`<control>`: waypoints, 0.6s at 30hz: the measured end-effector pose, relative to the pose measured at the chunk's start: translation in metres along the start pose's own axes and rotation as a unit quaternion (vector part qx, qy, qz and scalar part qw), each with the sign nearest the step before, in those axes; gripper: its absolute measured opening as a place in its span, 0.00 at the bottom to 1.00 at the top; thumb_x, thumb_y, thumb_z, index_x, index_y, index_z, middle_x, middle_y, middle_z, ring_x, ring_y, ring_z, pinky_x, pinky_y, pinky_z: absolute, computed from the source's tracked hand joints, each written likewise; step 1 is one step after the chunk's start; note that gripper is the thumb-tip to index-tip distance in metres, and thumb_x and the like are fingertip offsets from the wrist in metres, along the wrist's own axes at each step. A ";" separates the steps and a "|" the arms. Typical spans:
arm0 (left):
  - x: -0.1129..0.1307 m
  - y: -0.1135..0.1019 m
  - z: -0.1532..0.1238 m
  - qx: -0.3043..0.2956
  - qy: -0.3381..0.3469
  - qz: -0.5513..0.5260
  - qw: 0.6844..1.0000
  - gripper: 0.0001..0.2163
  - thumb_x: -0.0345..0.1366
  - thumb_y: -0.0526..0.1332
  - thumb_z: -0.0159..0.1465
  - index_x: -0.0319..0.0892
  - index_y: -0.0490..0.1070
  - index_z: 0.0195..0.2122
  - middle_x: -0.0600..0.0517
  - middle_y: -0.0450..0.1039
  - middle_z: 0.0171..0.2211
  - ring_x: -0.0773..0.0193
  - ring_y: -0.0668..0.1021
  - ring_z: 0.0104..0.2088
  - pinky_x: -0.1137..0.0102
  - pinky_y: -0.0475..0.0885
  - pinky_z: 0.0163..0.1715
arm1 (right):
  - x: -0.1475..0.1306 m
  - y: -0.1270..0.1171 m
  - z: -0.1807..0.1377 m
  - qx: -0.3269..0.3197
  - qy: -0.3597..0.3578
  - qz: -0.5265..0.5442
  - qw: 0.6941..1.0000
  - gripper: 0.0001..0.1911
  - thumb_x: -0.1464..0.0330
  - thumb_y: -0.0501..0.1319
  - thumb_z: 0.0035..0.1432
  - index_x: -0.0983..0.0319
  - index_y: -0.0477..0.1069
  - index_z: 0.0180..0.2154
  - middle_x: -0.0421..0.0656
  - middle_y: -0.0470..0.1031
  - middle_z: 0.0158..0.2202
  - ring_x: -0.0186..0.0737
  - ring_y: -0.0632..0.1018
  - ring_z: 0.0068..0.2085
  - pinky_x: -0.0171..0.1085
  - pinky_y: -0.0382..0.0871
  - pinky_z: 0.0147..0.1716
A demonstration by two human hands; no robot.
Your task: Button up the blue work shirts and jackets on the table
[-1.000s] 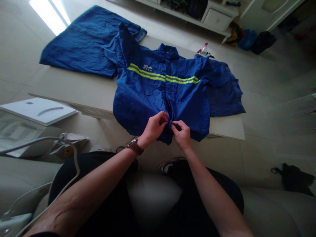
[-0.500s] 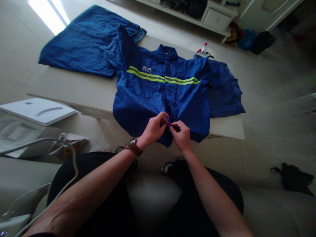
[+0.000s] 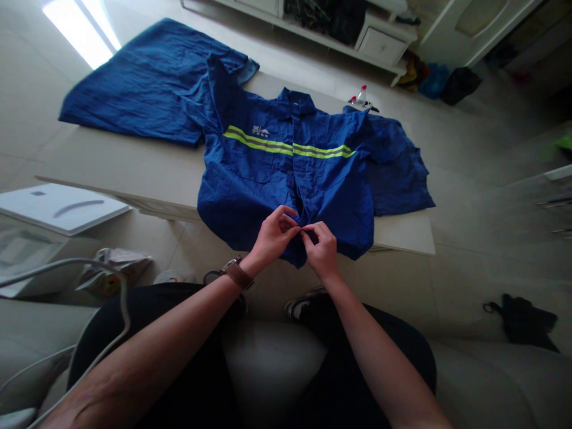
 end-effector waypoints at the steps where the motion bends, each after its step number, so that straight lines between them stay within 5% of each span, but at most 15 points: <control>1: 0.001 0.000 0.000 0.000 -0.001 0.004 1.000 0.14 0.30 0.69 0.58 0.41 0.71 0.44 0.55 0.75 0.31 0.68 0.80 0.33 0.74 0.73 0.36 | -0.001 -0.001 0.000 0.002 0.000 -0.001 1.000 0.06 0.68 0.60 0.65 0.58 0.74 0.35 0.42 0.75 0.35 0.41 0.75 0.37 0.39 0.67 0.40; 8: 0.005 0.002 0.000 0.003 0.001 0.051 0.999 0.15 0.26 0.67 0.57 0.42 0.69 0.44 0.55 0.75 0.32 0.69 0.79 0.32 0.75 0.74 0.34 | 0.036 0.005 0.000 0.027 0.147 0.153 0.977 0.08 0.61 0.63 0.59 0.59 0.72 0.33 0.40 0.73 0.31 0.39 0.73 0.34 0.38 0.67 0.36; 13: 0.013 0.010 -0.006 -0.030 0.072 0.201 0.976 0.17 0.21 0.61 0.56 0.43 0.70 0.45 0.56 0.75 0.33 0.69 0.77 0.33 0.74 0.72 0.37 | 0.060 0.031 -0.008 -0.044 0.234 0.194 0.952 0.13 0.56 0.61 0.57 0.59 0.69 0.32 0.39 0.71 0.29 0.40 0.72 0.33 0.38 0.68 0.35; 18: 0.002 0.004 -0.006 -0.055 0.074 0.305 0.948 0.18 0.20 0.59 0.55 0.44 0.69 0.46 0.55 0.72 0.33 0.66 0.75 0.32 0.72 0.70 0.34 | 0.069 -0.044 0.030 0.066 0.093 -0.067 0.991 0.15 0.62 0.61 0.58 0.58 0.70 0.47 0.48 0.75 0.48 0.47 0.75 0.49 0.45 0.71 0.51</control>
Point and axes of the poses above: each hand's wrist, its own z-axis towards the middle knuckle, its own y-axis out of the palm, x = y × z, the point moved 9 cm from there along z, towards the middle knuckle
